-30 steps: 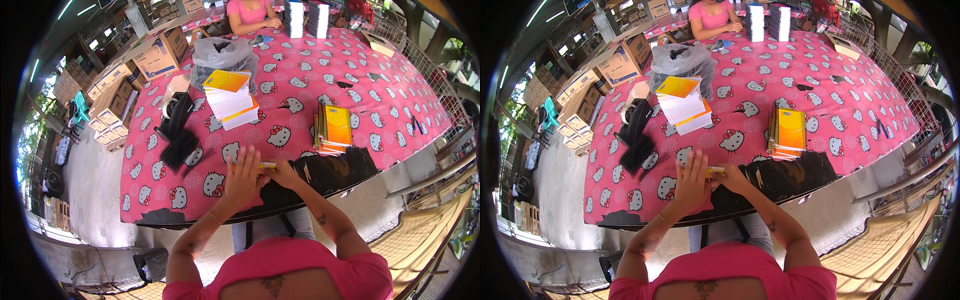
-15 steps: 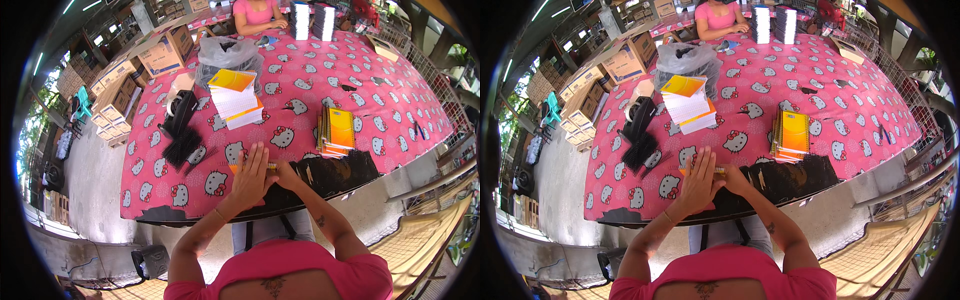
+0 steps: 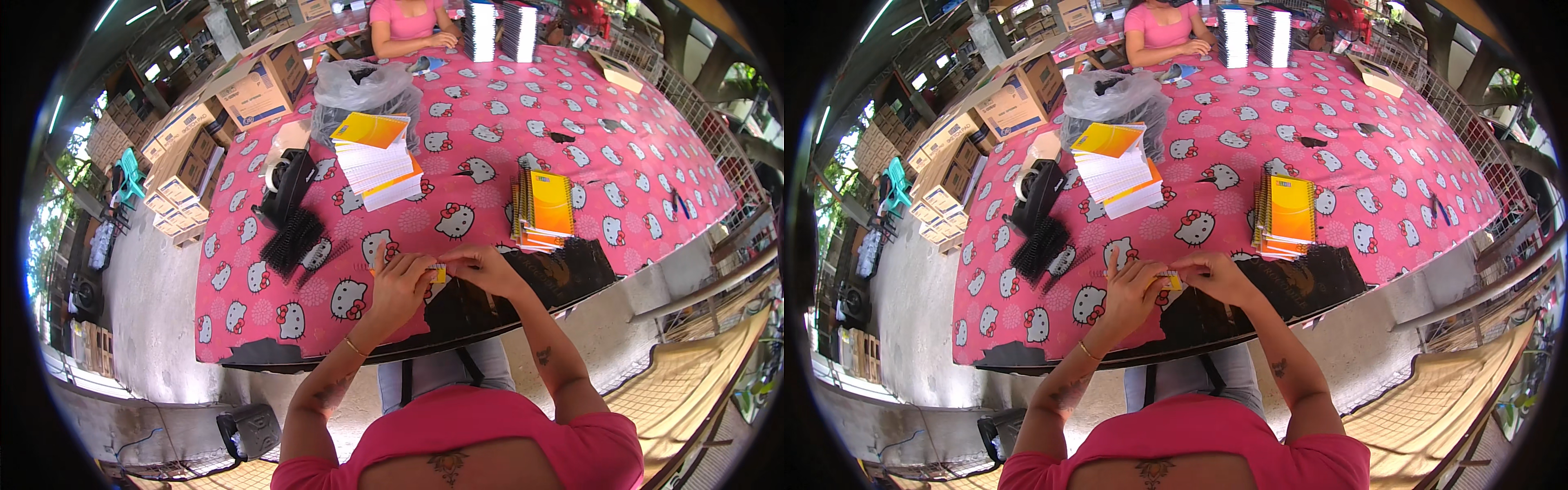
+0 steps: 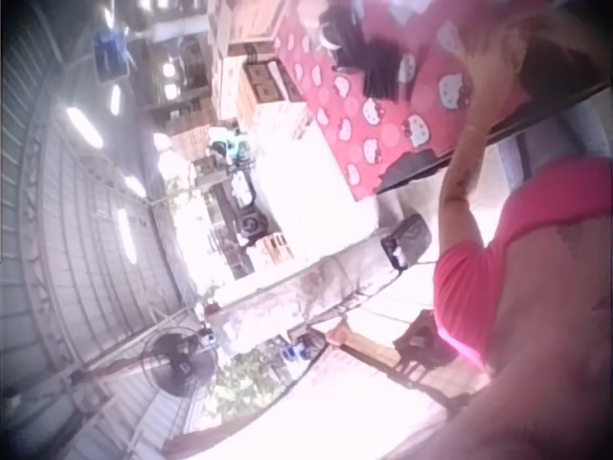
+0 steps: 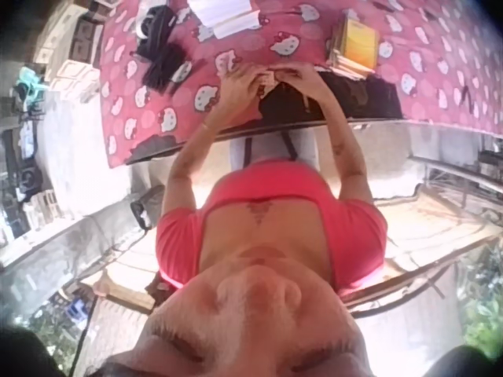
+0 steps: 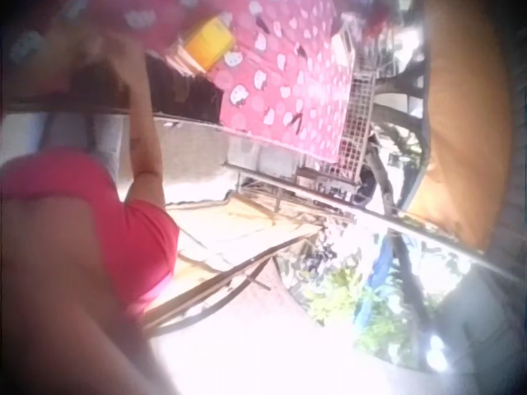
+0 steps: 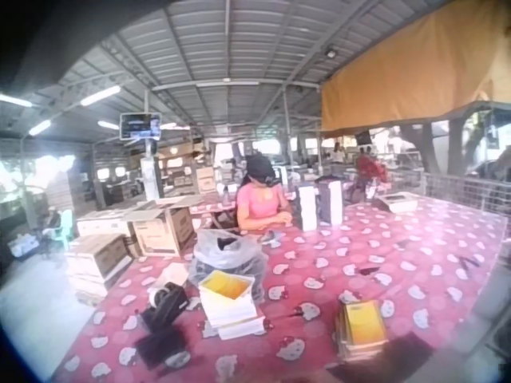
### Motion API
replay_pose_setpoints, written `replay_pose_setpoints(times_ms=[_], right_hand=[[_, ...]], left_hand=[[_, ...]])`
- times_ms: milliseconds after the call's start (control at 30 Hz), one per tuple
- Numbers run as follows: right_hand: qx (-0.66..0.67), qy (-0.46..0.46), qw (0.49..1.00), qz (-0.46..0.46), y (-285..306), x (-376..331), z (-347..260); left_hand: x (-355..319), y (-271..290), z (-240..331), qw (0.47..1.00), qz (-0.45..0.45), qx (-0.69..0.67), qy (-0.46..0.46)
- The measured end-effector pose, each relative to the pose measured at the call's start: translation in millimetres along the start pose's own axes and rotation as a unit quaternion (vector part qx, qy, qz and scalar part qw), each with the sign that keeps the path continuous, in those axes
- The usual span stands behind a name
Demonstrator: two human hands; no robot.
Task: The person assembles small yellow notepads by hand, aligning pages and cardboard backs before sliding black spiral binders through the perforations.
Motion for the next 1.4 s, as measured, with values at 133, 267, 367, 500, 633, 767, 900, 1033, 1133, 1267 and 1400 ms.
replay_pose_setpoints(times_ms=[133,267,367,500,633,767,900,1033,1133,1267,1400], right_hand=[[-0.077,0.007,0.997,-0.011,10,4,2],[-0.112,0.068,0.991,-0.037,11,10,-14],[-0.182,0.111,0.977,0.008,7,14,-22],[-0.245,0.086,0.957,0.13,-4,6,-27],[-0.077,0.116,0.983,0.121,-7,-5,-47],[-0.199,0.04,0.974,0.103,27,-30,-78],[-0.533,0.121,0.757,0.357,91,-40,-98],[-0.697,-0.037,0.682,0.219,103,-41,-31],[-0.539,-0.129,0.768,0.321,144,-41,-31],[0.005,-0.308,0.919,0.247,196,-46,19],[0.102,-0.314,0.925,0.19,181,-37,41]], left_hand=[[5,0,4,1.0,0.011,-0.02,0.001],[5,8,2,0.999,-0.032,-0.017,0.017],[9,10,6,0.998,-0.064,-0.011,0.022],[14,9,17,0.997,-0.067,0.009,0.03],[38,30,31,0.987,-0.106,-0.119,0.004],[79,34,51,0.974,0.009,-0.204,-0.1],[89,34,10,0.976,0.118,-0.179,-0.028],[92,-15,4,0.974,0.043,-0.224,-0.008],[104,-51,0,0.977,0.039,-0.208,0.007],[130,-135,-43,0.887,-0.014,-0.369,0.277],[159,-174,-16,0.665,-0.154,-0.57,0.458]])
Point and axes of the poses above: each hand's wrist, its own x-axis towards the middle knuckle, its own y-axis out of the back of the hand, z = x × y, the point moved 2 cm from there along x, towards the middle knuckle, and after that the axes turned 15 degrees about -x, right-handed, at the moved point
